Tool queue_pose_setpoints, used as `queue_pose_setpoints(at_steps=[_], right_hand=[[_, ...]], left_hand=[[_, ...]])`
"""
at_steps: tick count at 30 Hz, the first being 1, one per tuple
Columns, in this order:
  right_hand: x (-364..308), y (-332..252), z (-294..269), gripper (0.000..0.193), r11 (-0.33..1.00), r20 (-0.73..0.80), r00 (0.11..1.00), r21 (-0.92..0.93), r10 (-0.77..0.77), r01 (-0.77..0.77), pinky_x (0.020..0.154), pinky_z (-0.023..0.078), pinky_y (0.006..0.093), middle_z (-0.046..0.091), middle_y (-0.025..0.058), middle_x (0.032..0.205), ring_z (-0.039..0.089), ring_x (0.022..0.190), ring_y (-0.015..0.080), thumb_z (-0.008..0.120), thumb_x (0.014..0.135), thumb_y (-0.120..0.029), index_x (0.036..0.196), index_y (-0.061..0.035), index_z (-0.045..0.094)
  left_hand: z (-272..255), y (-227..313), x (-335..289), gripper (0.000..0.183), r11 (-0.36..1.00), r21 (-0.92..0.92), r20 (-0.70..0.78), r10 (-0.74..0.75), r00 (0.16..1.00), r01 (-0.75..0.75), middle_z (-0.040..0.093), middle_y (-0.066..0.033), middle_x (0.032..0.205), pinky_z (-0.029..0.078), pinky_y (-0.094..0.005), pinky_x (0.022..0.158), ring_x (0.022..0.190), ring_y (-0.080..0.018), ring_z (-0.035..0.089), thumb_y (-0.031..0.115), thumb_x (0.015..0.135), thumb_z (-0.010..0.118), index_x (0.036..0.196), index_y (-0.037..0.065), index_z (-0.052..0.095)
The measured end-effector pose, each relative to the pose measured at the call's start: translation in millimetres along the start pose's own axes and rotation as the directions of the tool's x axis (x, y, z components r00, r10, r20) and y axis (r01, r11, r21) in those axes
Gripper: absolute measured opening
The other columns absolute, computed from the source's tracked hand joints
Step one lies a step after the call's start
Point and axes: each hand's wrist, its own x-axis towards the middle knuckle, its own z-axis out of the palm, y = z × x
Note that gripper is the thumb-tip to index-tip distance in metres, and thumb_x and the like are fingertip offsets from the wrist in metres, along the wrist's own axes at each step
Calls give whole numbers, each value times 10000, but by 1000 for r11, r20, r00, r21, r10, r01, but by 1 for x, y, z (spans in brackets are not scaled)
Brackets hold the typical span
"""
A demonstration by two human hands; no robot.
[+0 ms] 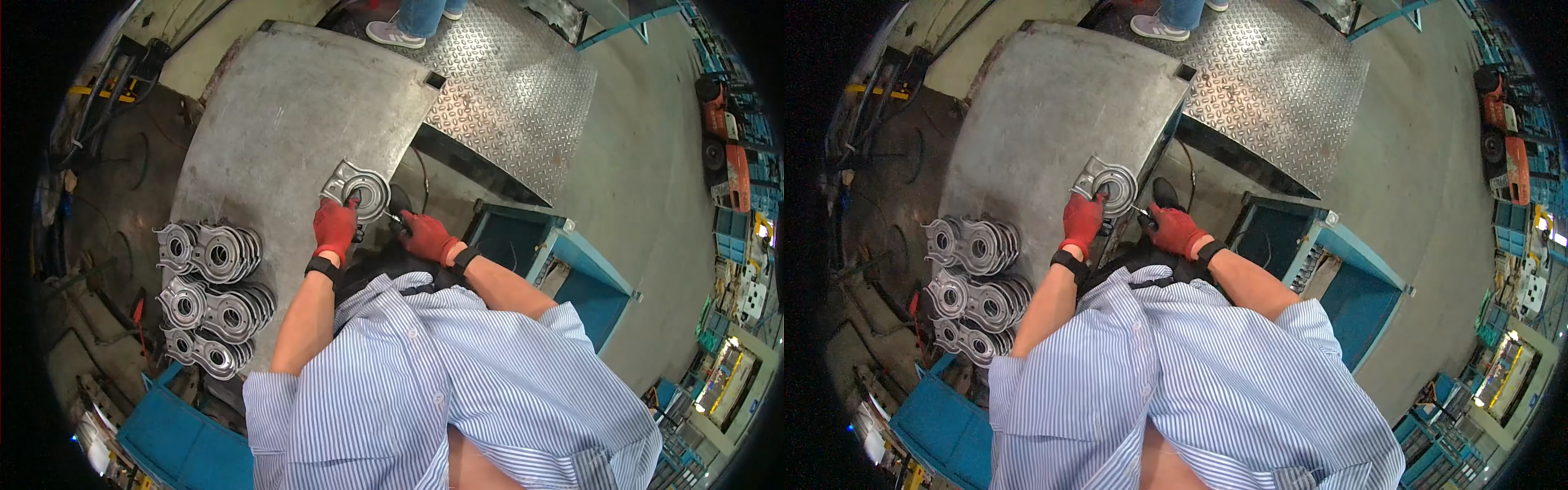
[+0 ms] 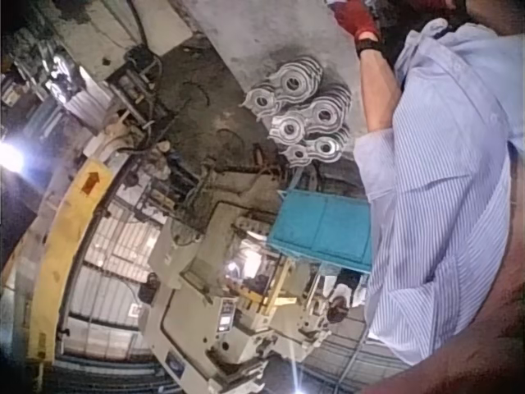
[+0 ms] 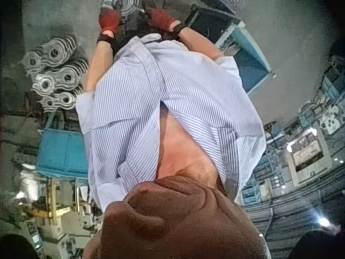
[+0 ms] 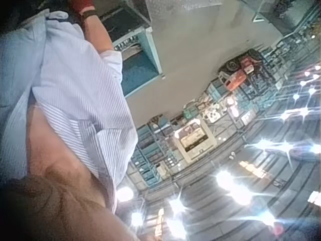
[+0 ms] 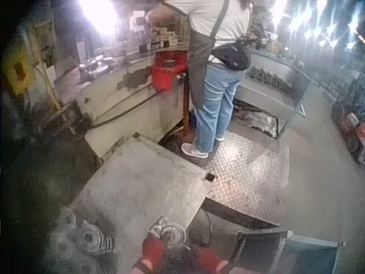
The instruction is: Use a manual deburring tool to clean the edges of metal bearing housings and place them in a bin.
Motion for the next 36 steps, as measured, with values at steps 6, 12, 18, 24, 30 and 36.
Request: queue_pose_setpoints(at_steps=[6,12,18,24,30,36], right_hand=[[0,4,5,332,1000,-2,1000,-14,4,-4,698,451,468,603,221,866,577,819,393,598,755,-239,980,-19,491],[1,-1,1,522,994,114,988,8,106,-107,809,435,437,591,237,987,551,939,384,594,750,-255,1176,10,449],[-1,12,20,464,999,-3,999,14,37,-37,777,442,450,594,242,949,560,899,390,587,769,-256,1128,9,462],[3,4,8,374,997,-8,1000,71,-16,17,724,447,473,594,254,882,568,845,411,582,771,-244,1035,0,479],[6,10,14,388,999,17,1000,40,-1,0,721,447,470,592,259,875,561,848,419,588,772,-225,1062,4,470],[10,8,12,417,999,13,999,12,-40,40,707,453,471,597,254,873,563,843,423,600,765,-214,1085,16,462]], left_hand=[[-2,4,-2,554,1000,-1,16,-21,1000,21,592,-256,985,439,-423,829,964,-379,561,423,779,607,1009,-71,504],[4,-2,3,550,1000,-5,-8,8,1000,-8,597,-248,979,445,-430,816,952,-382,567,428,776,607,997,-66,511],[9,-8,5,559,999,-5,-1,42,999,-42,599,-245,972,454,-429,800,940,-375,575,435,776,608,994,-70,511],[3,1,1,563,998,51,-6,-23,1000,23,605,-235,944,478,-421,753,892,-370,591,449,772,610,975,-66,510],[3,-3,-2,565,999,36,-19,29,999,-29,607,-225,920,481,-416,743,877,-358,596,458,779,600,966,-66,502],[-2,1,-5,563,999,48,5,19,1000,-19,611,-229,917,479,-429,741,869,-359,600,453,787,592,982,-65,490]])
